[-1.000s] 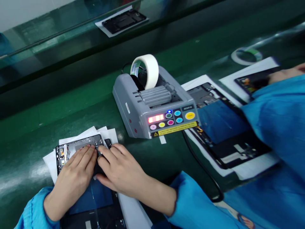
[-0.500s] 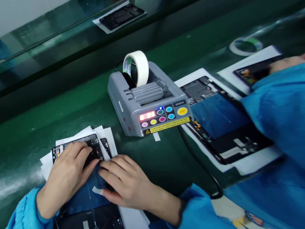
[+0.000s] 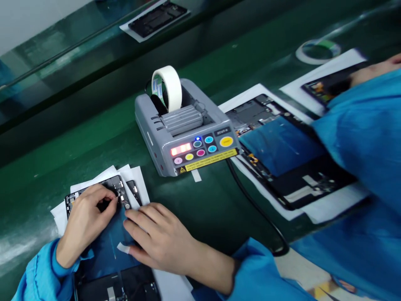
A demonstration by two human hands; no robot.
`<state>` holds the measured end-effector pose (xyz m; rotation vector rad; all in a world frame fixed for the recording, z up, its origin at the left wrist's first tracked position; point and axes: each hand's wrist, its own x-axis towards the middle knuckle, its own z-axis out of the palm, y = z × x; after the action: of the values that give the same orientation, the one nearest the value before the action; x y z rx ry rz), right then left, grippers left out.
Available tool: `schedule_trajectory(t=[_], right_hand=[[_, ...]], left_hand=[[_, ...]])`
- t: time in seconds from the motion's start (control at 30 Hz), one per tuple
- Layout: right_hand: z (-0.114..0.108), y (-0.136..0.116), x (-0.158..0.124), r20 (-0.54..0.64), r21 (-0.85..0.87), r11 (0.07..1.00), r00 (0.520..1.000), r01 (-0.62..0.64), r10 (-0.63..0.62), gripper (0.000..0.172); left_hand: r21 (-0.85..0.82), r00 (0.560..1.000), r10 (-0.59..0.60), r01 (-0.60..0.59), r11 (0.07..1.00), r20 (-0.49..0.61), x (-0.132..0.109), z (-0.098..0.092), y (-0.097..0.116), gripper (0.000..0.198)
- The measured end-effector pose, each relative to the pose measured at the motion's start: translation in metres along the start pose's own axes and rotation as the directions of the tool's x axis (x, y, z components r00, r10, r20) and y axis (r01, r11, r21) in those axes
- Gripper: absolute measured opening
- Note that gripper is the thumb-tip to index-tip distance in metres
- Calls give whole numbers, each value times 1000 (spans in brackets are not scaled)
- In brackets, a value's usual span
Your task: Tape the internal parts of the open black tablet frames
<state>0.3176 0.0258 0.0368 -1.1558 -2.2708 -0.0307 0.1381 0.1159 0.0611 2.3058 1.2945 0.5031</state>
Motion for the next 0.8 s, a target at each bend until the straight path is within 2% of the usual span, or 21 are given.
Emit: schedule_trajectory(t=[0.1,0.2,0.27,0.33,0.4,0.5,0.67,0.73,0.8], right_hand=[[2,-1,6,50,-93,996,999,-6,10,43],[5,-1,12,115,-158,987,993,-20,39,52],[8,-1,16,157,-184,982,985,-43,72,54],[9,-1,19,201,-201,978,974,-62,103,58],[10,-2,21,237,-211,975,964,-72,122,63],[10,-2,21,264,-202,976,956,-78,131,62],[11,1,18,264,-214,976,960,-39,96,57],[8,4,18,221,-175,984,973,-20,60,51],[4,6,19,110,-69,997,993,-32,40,40]], left_hand=[[54,994,91,-88,995,-55,-6,4,-7,10],[175,975,205,-187,967,-91,-11,7,-11,11],[312,944,318,-277,909,-87,-14,6,-12,14],[448,899,436,-372,813,-45,-17,4,-12,19],[539,864,503,-428,725,9,-21,0,-13,25],[572,853,520,-450,686,47,-29,-1,-15,35],[514,864,502,-450,730,43,-34,5,-23,37],[514,873,486,-436,739,41,-35,7,-24,37],[524,880,472,-423,740,43,-35,10,-25,38]])
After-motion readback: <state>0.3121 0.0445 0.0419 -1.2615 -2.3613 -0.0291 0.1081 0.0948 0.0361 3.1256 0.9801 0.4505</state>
